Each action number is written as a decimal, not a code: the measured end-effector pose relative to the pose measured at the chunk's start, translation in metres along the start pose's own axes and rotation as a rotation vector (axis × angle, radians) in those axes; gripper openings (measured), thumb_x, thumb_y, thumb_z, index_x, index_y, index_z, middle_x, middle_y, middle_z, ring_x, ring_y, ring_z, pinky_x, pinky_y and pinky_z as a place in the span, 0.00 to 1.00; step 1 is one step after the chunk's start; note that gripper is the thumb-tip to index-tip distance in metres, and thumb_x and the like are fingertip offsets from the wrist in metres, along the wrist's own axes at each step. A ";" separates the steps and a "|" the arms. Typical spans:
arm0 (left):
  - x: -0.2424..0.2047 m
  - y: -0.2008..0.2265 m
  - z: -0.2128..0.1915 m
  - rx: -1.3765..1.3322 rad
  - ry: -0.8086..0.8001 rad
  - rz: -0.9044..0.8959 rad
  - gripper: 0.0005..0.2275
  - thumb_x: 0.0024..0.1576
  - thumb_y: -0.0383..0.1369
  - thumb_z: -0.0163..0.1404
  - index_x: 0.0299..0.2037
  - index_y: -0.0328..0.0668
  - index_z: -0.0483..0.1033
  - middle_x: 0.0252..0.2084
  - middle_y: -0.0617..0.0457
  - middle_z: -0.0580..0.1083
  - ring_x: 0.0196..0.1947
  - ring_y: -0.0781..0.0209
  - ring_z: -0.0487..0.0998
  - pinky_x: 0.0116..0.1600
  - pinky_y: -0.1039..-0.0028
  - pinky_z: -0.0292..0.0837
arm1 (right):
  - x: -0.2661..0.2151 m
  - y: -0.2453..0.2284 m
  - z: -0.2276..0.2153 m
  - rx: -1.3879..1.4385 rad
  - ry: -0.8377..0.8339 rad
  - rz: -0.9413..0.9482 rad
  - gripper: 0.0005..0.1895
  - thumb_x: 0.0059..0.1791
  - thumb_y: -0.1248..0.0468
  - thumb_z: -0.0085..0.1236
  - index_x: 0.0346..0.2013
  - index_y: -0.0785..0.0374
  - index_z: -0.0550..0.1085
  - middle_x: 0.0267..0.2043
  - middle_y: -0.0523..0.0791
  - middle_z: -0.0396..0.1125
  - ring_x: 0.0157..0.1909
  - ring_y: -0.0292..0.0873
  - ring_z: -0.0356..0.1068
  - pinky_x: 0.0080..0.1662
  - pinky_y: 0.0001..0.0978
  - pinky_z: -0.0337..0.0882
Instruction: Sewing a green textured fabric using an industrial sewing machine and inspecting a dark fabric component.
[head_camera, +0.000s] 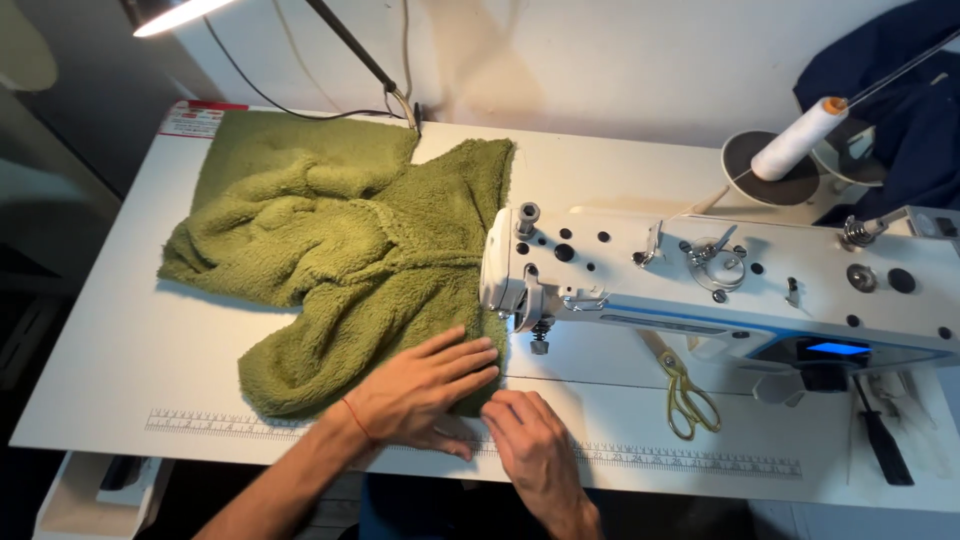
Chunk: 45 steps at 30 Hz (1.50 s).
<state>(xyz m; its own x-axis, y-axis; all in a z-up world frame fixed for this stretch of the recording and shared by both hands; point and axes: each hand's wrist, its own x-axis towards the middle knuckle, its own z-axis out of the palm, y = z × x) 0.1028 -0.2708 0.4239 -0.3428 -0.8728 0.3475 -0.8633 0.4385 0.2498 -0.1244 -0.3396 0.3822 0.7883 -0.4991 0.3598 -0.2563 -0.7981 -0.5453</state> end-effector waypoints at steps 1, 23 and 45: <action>-0.003 0.004 0.007 -0.049 -0.037 0.036 0.34 0.50 0.51 0.60 0.58 0.29 0.71 0.63 0.36 0.69 0.68 0.44 0.65 0.71 0.53 0.53 | 0.001 0.004 0.005 0.067 0.049 0.036 0.09 0.47 0.66 0.63 0.42 0.63 0.77 0.46 0.46 0.71 0.46 0.50 0.73 0.47 0.40 0.74; 0.016 -0.024 0.029 -0.641 0.313 -0.637 0.09 0.65 0.31 0.45 0.53 0.40 0.65 0.32 0.40 0.76 0.33 0.43 0.81 0.38 0.62 0.73 | 0.054 0.035 -0.015 -0.097 0.019 0.133 0.19 0.46 0.61 0.65 0.51 0.59 0.78 0.42 0.50 0.70 0.45 0.52 0.68 0.49 0.47 0.69; 0.020 -0.040 0.023 -0.058 0.035 -0.044 0.31 0.37 0.39 0.61 0.51 0.30 0.75 0.53 0.40 0.75 0.58 0.45 0.73 0.67 0.59 0.63 | 0.074 0.052 0.000 -0.029 0.134 0.152 0.14 0.40 0.61 0.72 0.39 0.57 0.82 0.35 0.46 0.76 0.36 0.50 0.75 0.40 0.42 0.73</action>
<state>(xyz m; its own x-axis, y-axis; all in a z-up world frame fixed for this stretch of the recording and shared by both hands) 0.1223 -0.3112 0.4004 -0.2908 -0.8840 0.3661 -0.8541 0.4123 0.3171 -0.0793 -0.4181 0.3807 0.6582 -0.6536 0.3736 -0.3841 -0.7184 -0.5800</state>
